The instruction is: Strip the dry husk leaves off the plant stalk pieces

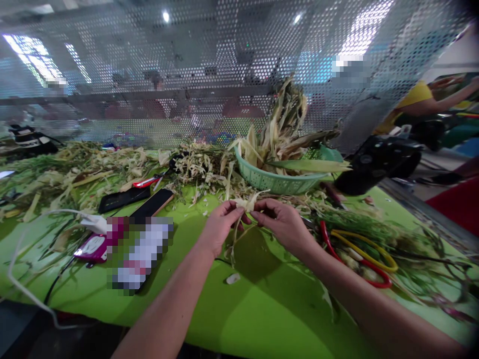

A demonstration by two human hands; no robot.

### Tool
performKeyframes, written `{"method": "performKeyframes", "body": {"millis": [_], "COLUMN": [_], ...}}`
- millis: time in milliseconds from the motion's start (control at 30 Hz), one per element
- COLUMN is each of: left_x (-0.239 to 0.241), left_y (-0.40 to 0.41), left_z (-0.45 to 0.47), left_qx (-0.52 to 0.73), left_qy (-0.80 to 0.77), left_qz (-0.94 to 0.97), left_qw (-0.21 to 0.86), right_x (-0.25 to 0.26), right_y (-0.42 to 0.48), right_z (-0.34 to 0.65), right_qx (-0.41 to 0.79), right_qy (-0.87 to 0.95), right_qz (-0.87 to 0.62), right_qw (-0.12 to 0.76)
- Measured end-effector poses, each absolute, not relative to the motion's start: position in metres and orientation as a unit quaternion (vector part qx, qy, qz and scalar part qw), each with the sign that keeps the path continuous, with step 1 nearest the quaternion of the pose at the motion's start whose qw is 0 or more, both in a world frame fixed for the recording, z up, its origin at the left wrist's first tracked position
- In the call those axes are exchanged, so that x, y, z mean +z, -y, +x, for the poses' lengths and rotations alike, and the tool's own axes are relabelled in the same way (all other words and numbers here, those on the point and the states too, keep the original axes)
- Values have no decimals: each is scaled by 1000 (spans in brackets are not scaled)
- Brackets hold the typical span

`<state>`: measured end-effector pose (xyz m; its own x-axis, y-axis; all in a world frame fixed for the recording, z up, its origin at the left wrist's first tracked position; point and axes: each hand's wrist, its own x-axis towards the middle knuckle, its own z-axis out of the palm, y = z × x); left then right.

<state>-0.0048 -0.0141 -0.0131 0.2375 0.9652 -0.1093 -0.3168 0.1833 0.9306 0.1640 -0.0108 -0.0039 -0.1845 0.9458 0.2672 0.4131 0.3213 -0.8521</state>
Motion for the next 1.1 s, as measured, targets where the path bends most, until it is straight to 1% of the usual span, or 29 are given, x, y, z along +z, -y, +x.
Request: {"method": "performKeyframes", "body": {"millis": [133,333,533,700,900,1100], "left_x": [-7,-3,-11,-10,-8,-7], "left_y": [17,20,18,19,19,19], "left_z": [-3,-1,3,4,3,3], "left_qx": [495,501,523,530,518,515], "left_qy": [-385,-378,-355,-351,-377,-390], "left_qz": [431,429,419,400,419,428], "left_qw": [649,650,652,660,644,633], "right_x": [-4,-3,0,1,-2,-8], "right_y": [12,13,14,15,17,15], "right_z": [160,157,152,152,152,150], "right_qx": [386,450,487,477,403,422], "right_qy": [652,601,574,583,620,609], "right_qz": [-491,-483,-492,-496,-504,-497], "right_qw": [430,450,438,431,446,452]}}
